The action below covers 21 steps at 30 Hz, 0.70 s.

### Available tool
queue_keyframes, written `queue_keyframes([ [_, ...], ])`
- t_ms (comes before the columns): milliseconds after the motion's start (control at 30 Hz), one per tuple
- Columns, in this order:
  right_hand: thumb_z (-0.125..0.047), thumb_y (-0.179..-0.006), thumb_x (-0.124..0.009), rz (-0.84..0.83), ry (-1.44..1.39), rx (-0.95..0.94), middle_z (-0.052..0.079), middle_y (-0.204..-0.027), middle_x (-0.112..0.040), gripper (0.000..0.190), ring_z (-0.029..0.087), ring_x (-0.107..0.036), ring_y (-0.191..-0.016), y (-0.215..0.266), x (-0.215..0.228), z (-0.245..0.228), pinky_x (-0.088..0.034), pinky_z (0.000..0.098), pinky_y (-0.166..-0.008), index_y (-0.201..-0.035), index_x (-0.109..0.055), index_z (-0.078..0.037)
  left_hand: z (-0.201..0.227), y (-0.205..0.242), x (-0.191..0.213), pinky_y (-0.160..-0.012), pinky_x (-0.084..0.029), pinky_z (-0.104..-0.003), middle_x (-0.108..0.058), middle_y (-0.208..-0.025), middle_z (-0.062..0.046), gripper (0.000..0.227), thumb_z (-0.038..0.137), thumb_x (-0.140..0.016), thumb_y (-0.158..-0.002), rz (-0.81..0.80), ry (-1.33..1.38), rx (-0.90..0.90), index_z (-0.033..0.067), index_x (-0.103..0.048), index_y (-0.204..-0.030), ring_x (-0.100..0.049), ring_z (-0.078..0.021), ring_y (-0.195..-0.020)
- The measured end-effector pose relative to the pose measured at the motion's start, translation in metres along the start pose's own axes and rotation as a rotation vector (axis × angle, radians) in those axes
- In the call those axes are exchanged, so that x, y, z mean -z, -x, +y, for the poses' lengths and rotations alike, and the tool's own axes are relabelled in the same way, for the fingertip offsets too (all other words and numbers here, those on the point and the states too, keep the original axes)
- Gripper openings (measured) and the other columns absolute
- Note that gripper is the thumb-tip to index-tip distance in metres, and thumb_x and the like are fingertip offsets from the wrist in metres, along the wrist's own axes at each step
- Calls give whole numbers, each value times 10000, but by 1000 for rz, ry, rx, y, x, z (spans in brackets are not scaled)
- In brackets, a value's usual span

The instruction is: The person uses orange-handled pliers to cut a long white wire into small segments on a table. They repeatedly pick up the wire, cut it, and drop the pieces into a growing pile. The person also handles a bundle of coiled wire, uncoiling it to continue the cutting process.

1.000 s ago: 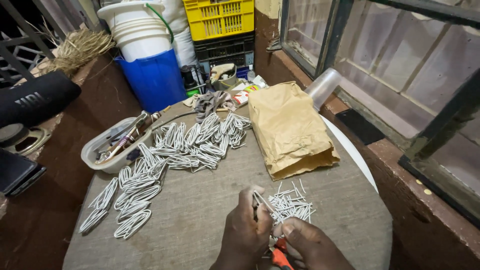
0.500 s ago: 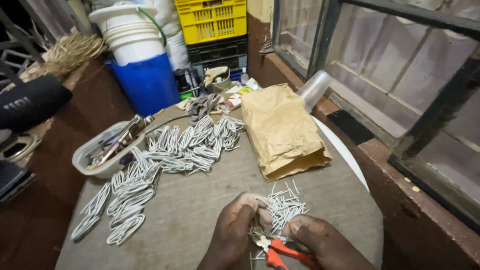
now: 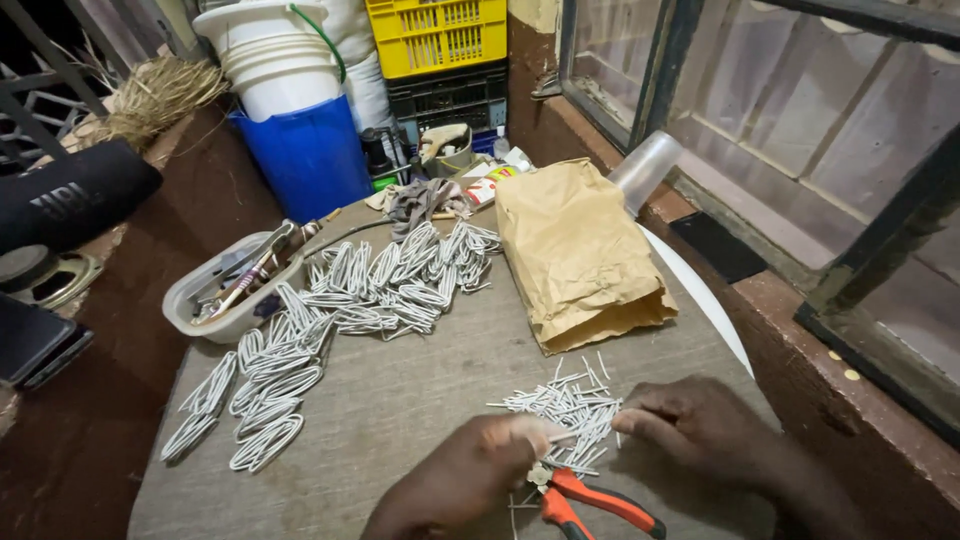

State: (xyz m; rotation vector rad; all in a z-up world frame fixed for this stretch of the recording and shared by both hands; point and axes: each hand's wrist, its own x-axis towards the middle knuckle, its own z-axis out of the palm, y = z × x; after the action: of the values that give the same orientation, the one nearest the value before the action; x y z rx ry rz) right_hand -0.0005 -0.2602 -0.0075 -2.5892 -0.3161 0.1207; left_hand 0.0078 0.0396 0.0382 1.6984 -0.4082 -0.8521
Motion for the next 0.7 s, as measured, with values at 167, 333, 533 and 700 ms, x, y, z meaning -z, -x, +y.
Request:
queue_keyframes([
  [167,-584,-991,-634,8,132,112,-98,-649,-728,405,85,-713,-618,-4,11,7,-489,313,-609,-745,-714,-272,-6,-5,-4,-796,-458,-262,-685,-915,73,322,371,-529,-1053,98,-179,-67,162,-774,-1039,-602,-69,-855],
  [333,-554,-1043,-470,-4,-56,21,-60,-623,-677,516,97,-668,-612,-2,7,0,-465,326,-636,-724,-698,-219,-13,-7,-4,-693,-340,-322,-466,-768,58,355,346,-529,-1123,127,-18,-117,178,-510,-810,-433,-104,-721],
  [533,-532,-1084,-613,-107,-64,-120,-73,-606,-496,548,82,-503,-597,-4,9,1,-402,318,-631,-659,-533,-196,-13,-13,-3,-675,-390,-297,-535,-727,42,388,319,-612,-1112,137,-147,-1,154,-555,-766,-504,-100,-690],
  [700,-663,-1006,-714,-129,176,-168,-18,-550,-497,660,109,-449,-589,-20,6,0,-360,357,-618,-609,-510,-178,-7,-9,-9,-722,-423,-288,-663,-738,42,295,303,-655,-1036,240,-280,92,161,-667,-777,-590,-103,-746],
])
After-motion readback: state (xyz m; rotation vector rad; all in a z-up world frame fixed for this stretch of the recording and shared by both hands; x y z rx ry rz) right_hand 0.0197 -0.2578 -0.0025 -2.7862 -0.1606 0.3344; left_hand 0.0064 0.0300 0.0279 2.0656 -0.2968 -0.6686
